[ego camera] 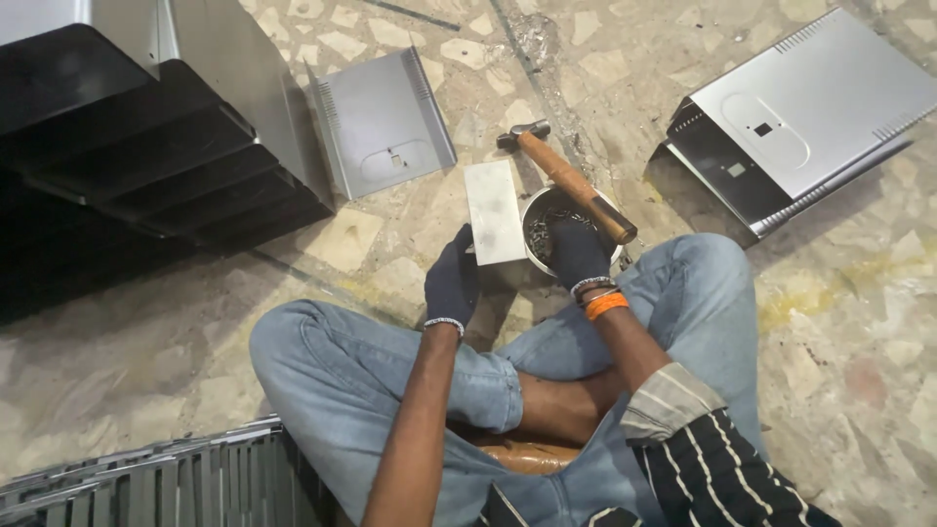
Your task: The person sits on the workshop floor and fits a metal cover panel onto a sheet-metal cabinet body, hammering nails from a bowl to secure it. They pick up fasteners, position the panel, hammer along its edge, then set the finished unit aside and reach for another panel.
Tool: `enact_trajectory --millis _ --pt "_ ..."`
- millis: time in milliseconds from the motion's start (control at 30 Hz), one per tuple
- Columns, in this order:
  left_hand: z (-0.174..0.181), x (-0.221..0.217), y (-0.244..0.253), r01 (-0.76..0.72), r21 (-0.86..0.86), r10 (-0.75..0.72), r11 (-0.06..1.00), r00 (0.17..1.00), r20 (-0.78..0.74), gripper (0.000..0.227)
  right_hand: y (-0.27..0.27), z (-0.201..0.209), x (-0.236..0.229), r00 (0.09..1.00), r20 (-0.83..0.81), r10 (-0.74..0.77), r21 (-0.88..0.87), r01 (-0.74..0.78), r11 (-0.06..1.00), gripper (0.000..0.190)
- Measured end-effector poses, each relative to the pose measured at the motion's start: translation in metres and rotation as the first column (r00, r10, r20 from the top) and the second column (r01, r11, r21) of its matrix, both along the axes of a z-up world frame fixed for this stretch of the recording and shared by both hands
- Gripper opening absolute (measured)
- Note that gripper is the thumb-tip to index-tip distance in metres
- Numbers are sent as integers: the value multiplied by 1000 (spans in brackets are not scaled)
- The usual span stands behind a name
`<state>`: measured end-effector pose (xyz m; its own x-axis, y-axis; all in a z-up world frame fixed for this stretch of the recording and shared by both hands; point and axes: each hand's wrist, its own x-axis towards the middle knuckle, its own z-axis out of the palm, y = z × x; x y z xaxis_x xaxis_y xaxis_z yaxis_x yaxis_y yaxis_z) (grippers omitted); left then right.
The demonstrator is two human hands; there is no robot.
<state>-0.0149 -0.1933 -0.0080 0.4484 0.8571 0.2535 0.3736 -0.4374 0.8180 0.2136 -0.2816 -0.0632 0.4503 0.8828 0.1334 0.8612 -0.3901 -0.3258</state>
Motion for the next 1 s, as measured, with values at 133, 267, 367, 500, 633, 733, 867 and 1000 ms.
enact_trajectory --millis 133,267,367,500,633,733,867,1000 --pt "-7 -2 2 -6 -3 6 1000 999 -32 43 -4 8 -6 999 -36 21 199 -13 980 10" --pt "-15 -3 3 -11 -2 11 1000 1000 -18 40 -7 13 -10 1000 7 0 203 -2 979 8" --pt "-16 -4 4 1 -13 -2 1000 1000 -8 41 -6 12 -8 1000 6 -7 225 6 974 7" --pt "5 -14 0 90 -61 -95 994 992 -87 60 3 16 2 990 -134 53 434 11 901 5" --pt "7 -20 0 269 -18 -269 963 962 -39 94 -1 144 -46 935 -331 126 522 70 850 11" --pt "18 -10 -7 390 -4 -386 921 914 128 113 -7 184 -66 939 -253 234 608 -34 793 11" --pt "35 -3 -10 343 -323 -258 882 926 277 121 -12 181 -86 930 -141 338 494 -230 839 10" --pt "12 0 -2 218 -126 -209 968 975 81 119 -14 186 -100 932 -11 363 408 -327 852 17"
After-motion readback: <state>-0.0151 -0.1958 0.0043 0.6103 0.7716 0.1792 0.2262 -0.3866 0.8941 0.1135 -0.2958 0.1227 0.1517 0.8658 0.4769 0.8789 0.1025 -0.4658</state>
